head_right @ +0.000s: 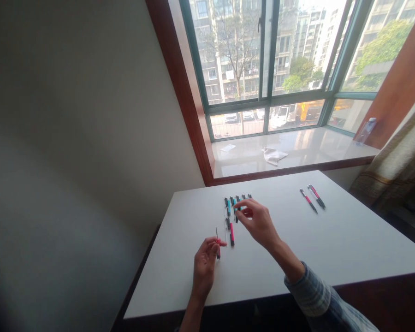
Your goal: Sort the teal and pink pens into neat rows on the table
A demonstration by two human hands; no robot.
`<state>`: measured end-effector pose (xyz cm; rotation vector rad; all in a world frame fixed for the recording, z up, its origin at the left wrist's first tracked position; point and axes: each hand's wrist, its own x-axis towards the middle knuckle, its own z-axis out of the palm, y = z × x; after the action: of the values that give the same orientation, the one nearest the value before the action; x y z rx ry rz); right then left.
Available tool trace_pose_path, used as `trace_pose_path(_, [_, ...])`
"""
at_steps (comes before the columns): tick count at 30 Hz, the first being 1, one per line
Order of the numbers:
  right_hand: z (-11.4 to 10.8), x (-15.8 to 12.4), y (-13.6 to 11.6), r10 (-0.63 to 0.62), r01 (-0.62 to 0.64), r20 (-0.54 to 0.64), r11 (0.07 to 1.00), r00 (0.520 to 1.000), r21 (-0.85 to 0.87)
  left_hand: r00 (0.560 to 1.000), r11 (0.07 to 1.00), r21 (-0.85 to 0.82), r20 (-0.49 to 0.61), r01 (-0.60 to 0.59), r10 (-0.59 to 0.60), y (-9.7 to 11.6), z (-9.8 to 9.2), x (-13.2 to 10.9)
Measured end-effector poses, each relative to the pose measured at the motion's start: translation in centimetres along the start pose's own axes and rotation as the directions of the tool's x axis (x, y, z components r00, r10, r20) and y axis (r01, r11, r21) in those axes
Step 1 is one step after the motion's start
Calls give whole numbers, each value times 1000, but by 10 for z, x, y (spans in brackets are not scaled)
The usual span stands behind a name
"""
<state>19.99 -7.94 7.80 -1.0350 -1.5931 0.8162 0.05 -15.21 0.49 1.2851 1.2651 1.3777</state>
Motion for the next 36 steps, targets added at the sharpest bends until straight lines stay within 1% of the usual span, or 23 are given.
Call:
trace_pose_path(2, [5,-8,30,59,-47,71,985,996,-167,1000,1000,9,0,-5,5,-2,-1,1])
trace_pose_path(4, [13,-15,55,101,-65,114,957,988,-281,1000,1000,22,8,3,-3,-4,-2,1])
trace_pose_path(6, [19,-19,71,118,-59,135,925,984,-375,1000,999,32,17,21,-21,-5,-2,1])
trace_pose_path(8, [23,-21,79,124,-51,143,900,982,-432,999,999,38,23,32,-33,-5,-3,1])
trace_pose_path(11, [19,-22,82,134,-42,180,898,975,-439,999,999,40,19,34,-35,-4,-3,1])
trace_pose_path(13, [12,-23,82,136,-28,246,917,960,-398,999,999,37,20,36,-36,-3,-2,1])
trace_pose_path(16, [0,-24,83,134,-10,360,945,923,-328,999,999,35,25,36,-37,-3,-2,1])
trace_pose_path(18, [-4,-24,85,141,-14,391,950,910,-311,999,999,40,21,35,-36,-3,-1,1])
trace_pose_path(21, [-4,-21,87,127,-14,384,959,915,-283,999,998,46,7,33,-33,-5,-1,2])
trace_pose_path(24, [3,-16,87,99,-14,326,967,940,-253,999,999,41,3,35,-36,-6,-1,2])
trace_pose_path(27, [13,-11,88,104,-40,272,972,957,-230,999,998,41,4,38,-38,-6,-2,2])
trace_pose_path(32, [22,-9,94,110,-60,225,974,968,-218,1000,999,34,5,23,-23,-8,-3,3])
trace_pose_path(36, [25,-8,100,131,-80,224,971,966,-224,1000,999,40,3,21,-21,-8,-3,3])
